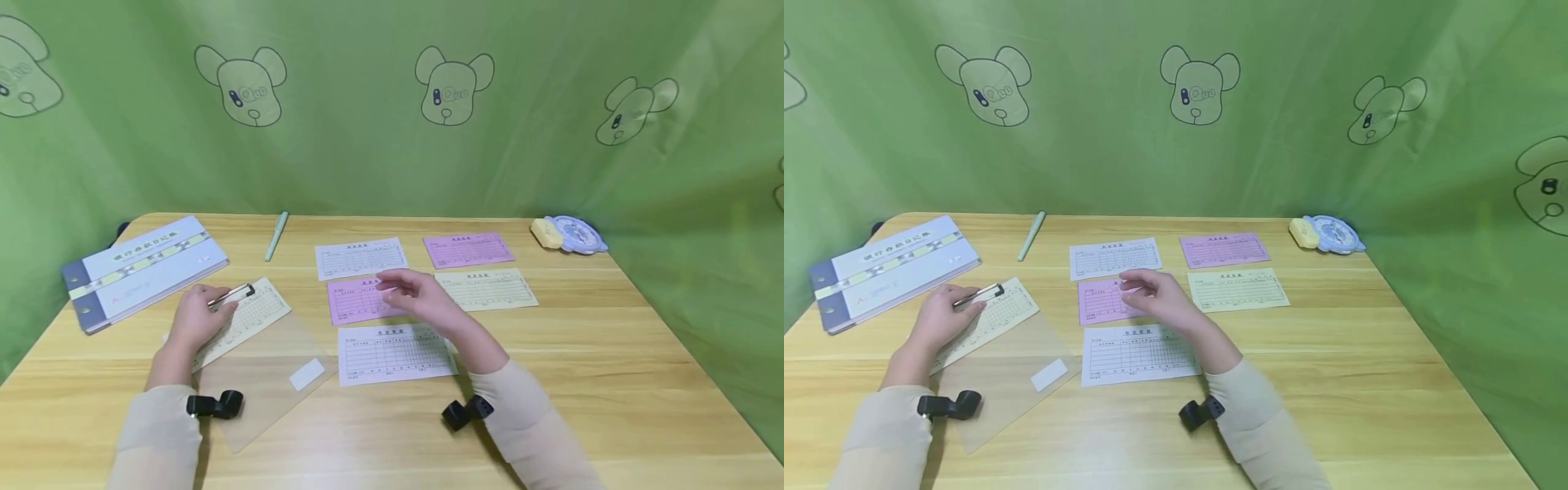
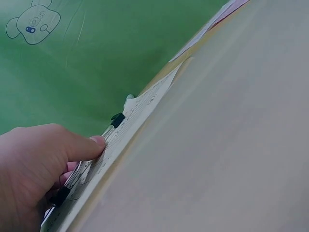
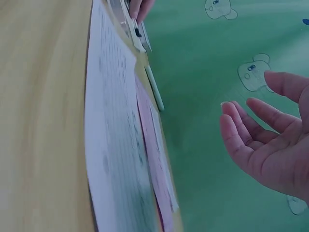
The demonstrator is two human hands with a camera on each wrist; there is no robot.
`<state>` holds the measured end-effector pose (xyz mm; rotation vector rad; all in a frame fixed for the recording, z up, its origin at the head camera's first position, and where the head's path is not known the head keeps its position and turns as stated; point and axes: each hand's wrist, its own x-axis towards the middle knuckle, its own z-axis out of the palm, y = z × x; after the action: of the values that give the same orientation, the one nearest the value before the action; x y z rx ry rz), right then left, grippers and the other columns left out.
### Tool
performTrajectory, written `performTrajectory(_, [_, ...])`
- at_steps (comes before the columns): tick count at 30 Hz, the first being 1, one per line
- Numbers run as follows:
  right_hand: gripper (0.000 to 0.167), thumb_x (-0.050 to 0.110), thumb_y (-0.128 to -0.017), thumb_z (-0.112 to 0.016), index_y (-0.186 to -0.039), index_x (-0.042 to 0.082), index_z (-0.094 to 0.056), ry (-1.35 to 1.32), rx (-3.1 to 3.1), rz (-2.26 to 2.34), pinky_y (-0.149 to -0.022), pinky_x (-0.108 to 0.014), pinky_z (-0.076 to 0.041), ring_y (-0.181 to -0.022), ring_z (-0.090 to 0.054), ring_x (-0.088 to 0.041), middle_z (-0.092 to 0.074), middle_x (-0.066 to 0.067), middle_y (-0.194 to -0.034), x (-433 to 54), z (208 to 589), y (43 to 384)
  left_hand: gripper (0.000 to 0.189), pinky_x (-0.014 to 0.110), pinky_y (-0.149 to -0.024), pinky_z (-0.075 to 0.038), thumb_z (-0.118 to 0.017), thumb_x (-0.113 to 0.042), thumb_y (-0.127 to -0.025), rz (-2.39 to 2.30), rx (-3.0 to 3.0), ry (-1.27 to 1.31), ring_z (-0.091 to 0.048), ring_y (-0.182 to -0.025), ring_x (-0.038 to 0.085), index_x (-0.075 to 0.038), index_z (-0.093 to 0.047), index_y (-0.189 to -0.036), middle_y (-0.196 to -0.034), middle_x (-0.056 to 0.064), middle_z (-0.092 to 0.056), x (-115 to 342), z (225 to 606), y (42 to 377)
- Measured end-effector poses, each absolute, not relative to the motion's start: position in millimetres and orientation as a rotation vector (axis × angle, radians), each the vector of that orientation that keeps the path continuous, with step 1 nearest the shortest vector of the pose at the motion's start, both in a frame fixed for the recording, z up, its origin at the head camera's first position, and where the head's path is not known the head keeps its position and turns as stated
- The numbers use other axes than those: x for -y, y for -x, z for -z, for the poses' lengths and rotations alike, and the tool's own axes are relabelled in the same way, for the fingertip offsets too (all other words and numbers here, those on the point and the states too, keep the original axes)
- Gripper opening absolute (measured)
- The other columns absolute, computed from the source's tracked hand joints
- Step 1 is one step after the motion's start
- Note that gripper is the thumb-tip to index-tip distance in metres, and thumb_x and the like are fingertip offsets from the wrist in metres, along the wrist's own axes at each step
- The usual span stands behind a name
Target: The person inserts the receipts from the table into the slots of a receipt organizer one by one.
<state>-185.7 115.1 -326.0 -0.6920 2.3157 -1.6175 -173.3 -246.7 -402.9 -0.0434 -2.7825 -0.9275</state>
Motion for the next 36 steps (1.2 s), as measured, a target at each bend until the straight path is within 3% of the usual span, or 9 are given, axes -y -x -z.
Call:
performTrajectory(19, [0.053,0.01,-0.076,-0.064,-0.122,-0.005,-0.042,0.607,-2.429,1.497,-0.075,-0.029,-0.045,-0.092,-0.051,-0.028,-0.049,-0.022,-0.112,-202.4,359.8,175.2,0.038,0.05,-0.08,-0.031,-0.056,-0.016,-0.082,0.954,2.754,0.048,-0.041,-0.095,0.039,0.009,-0.052,-0.111,-0.102,0.025,-0.046,245.7,401.8,174.4])
performTrajectory(28, [0.053,0.016,-0.07,-0.071,-0.116,-0.003,-0.051,0.593,-2.566,1.275,-0.061,-0.025,-0.038,-0.073,-0.042,-0.02,-0.05,-0.011,-0.09,-213.4,385.5,176.4,0.04,0.05,-0.081,-0.031,-0.056,-0.018,-0.083,1.011,2.772,0.006,-0.04,-0.096,0.04,0.008,-0.051,-0.113,-0.104,0.025,-0.045,244.6,403.2,173.1])
performTrajectory(36, [0.059,0.024,-0.065,-0.075,-0.116,0.004,-0.053,0.719,-2.709,0.986,-0.061,-0.027,-0.033,-0.072,-0.035,-0.017,-0.041,-0.004,-0.083,-209.9,390.2,174.1,0.04,0.05,-0.08,-0.031,-0.056,-0.019,-0.083,1.014,2.762,0.001,-0.04,-0.095,0.039,0.007,-0.052,-0.112,-0.103,0.024,-0.045,246.5,403.9,172.5])
